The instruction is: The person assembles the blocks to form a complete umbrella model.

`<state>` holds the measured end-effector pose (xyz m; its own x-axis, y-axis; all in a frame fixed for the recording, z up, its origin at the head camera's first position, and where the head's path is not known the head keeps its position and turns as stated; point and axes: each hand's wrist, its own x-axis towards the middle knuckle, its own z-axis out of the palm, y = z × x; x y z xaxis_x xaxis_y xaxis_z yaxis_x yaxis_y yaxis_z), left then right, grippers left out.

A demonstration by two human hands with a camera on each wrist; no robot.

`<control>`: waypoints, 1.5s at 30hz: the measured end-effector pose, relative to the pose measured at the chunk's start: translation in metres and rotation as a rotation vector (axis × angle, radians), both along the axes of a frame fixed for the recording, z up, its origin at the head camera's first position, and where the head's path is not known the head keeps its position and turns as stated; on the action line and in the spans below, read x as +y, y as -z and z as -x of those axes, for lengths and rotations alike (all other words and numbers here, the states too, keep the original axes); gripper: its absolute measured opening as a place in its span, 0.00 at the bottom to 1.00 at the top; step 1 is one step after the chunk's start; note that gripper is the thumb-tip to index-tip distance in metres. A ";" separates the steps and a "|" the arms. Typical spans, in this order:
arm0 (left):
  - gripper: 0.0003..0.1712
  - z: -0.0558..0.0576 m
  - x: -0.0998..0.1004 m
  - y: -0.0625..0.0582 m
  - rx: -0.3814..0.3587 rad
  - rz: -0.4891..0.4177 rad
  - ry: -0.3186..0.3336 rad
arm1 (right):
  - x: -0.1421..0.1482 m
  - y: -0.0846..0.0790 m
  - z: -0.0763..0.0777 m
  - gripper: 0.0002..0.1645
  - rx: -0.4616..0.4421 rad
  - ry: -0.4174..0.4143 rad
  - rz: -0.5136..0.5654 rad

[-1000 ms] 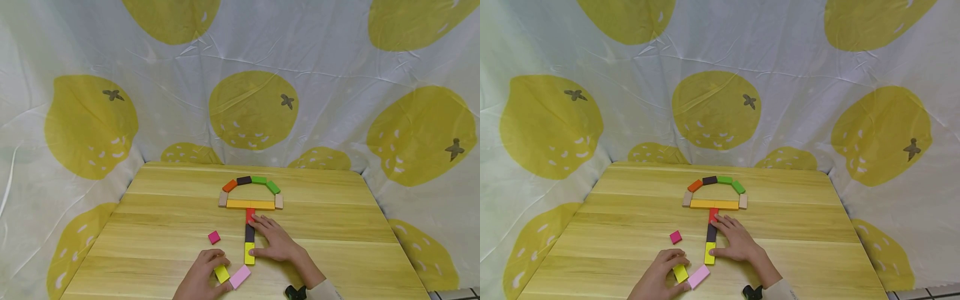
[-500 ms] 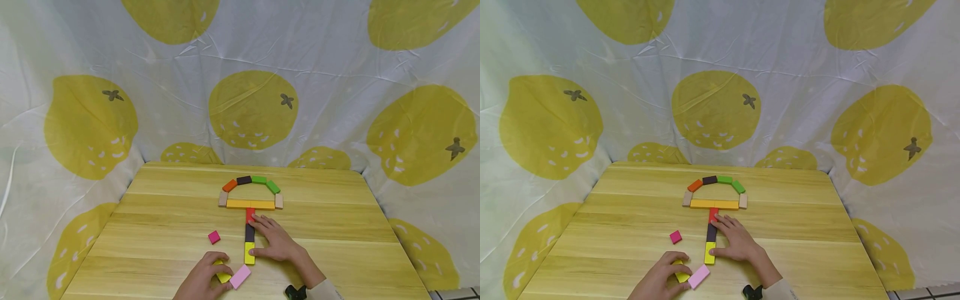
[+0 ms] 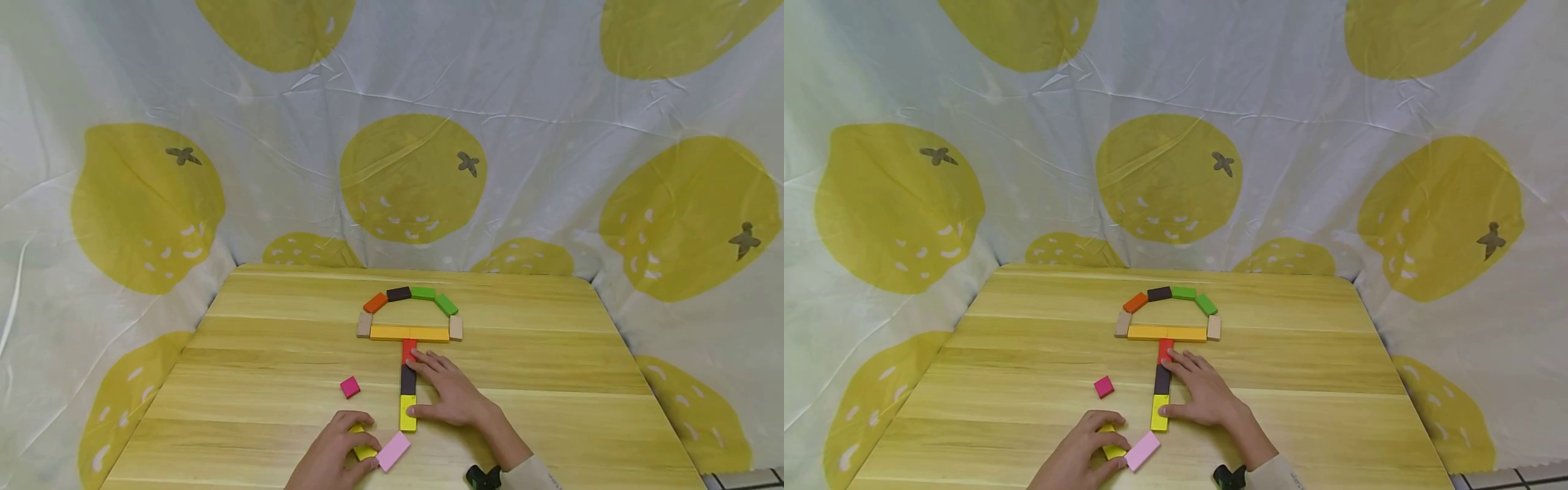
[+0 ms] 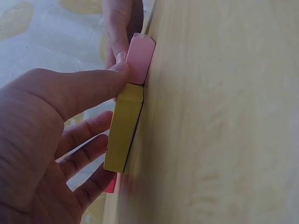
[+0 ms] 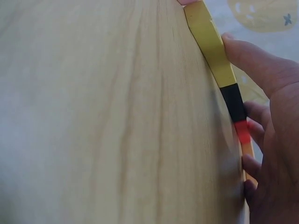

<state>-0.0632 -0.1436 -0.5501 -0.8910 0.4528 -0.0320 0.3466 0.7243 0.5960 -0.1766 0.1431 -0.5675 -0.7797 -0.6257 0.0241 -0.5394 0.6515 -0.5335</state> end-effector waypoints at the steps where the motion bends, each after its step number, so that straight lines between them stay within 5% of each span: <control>1: 0.05 0.000 0.000 0.000 0.001 -0.001 0.000 | 0.000 0.000 0.000 0.54 0.000 0.000 0.000; 11: 0.02 -0.001 0.001 0.002 0.066 -0.008 0.003 | 0.001 0.001 0.000 0.54 -0.002 0.003 0.000; 32: 0.02 -0.001 0.001 -0.001 -0.031 0.006 -0.007 | 0.000 0.002 0.000 0.54 -0.010 0.003 0.002; 45: 0.02 -0.001 0.001 0.000 0.039 0.016 0.012 | -0.001 0.001 0.000 0.54 -0.007 0.005 0.005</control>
<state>-0.0626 -0.1424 -0.5504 -0.8861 0.4636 -0.0044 0.3786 0.7289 0.5704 -0.1762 0.1425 -0.5690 -0.7830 -0.6217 0.0212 -0.5321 0.6516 -0.5406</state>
